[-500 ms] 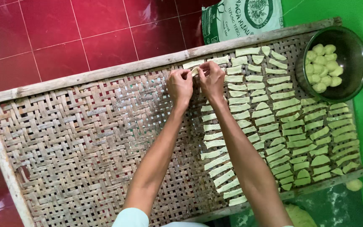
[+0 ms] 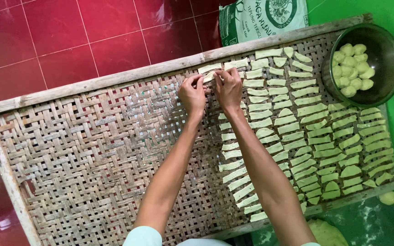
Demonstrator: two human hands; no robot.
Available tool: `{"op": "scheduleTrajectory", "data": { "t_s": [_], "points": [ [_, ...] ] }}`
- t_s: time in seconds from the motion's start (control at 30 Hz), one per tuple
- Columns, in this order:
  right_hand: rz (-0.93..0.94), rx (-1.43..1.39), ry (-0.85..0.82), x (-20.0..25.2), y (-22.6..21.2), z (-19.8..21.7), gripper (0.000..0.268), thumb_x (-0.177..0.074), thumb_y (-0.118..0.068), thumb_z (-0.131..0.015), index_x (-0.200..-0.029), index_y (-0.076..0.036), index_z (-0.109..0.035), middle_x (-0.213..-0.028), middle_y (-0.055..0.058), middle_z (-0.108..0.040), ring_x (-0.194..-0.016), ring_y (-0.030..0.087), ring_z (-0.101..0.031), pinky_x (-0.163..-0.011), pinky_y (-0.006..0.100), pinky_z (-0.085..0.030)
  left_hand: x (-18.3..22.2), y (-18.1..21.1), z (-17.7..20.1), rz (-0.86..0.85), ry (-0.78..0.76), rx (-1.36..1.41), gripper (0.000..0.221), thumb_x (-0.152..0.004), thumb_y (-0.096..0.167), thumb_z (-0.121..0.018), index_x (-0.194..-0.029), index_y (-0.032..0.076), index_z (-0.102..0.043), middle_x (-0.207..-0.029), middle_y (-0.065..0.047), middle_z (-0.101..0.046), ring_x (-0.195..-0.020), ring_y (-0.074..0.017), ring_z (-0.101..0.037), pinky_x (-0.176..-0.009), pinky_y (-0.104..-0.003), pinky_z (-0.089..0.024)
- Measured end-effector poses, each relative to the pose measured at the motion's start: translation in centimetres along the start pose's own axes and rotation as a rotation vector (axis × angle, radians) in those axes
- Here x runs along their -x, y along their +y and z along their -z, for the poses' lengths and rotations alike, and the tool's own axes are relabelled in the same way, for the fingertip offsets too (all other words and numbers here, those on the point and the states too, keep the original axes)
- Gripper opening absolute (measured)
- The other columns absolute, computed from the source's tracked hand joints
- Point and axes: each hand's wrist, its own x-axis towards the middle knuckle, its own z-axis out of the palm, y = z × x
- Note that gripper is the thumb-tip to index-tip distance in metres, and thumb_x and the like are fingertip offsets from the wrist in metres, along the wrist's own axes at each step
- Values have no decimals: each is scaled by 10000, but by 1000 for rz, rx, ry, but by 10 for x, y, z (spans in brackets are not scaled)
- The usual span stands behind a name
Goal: Arranging dough pieces on a tray, then flattening and cutting a new batch of dough into strips
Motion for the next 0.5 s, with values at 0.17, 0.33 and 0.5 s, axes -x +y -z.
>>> {"op": "scheduleTrajectory", "data": {
  "t_s": [0.17,0.33,0.5],
  "points": [
    [-31,-115,-5,6,1,9,93,-1000,-97,-700,-1034,-74,-783,-890,126,-693,-776,214,-699,-719,305,-585,9,4,6,-28,13,-22,160,-994,3,-604,-1109,-30,-710,-990,-155,-681,-771,-162,-731,-636,-215,-639],
    [-164,-215,82,19,8,29,142,-1012,-130,-690,-1125,-91,-767,-932,105,-723,-788,188,-705,-742,317,-587,35,3,14,-165,-53,-225,186,-1007,3,-580,-1136,35,-711,-1036,-123,-684,-827,-184,-736,-678,-257,-641],
    [-384,-384,114,68,4,68,161,-998,-146,-732,-1144,-87,-766,-981,105,-719,-857,190,-717,-791,327,-598,101,12,33,-38,-234,-117,169,-1012,89,-613,-1148,79,-713,-1090,-112,-683,-957,-214,-702,-829,-321,-618]
  ]
}}
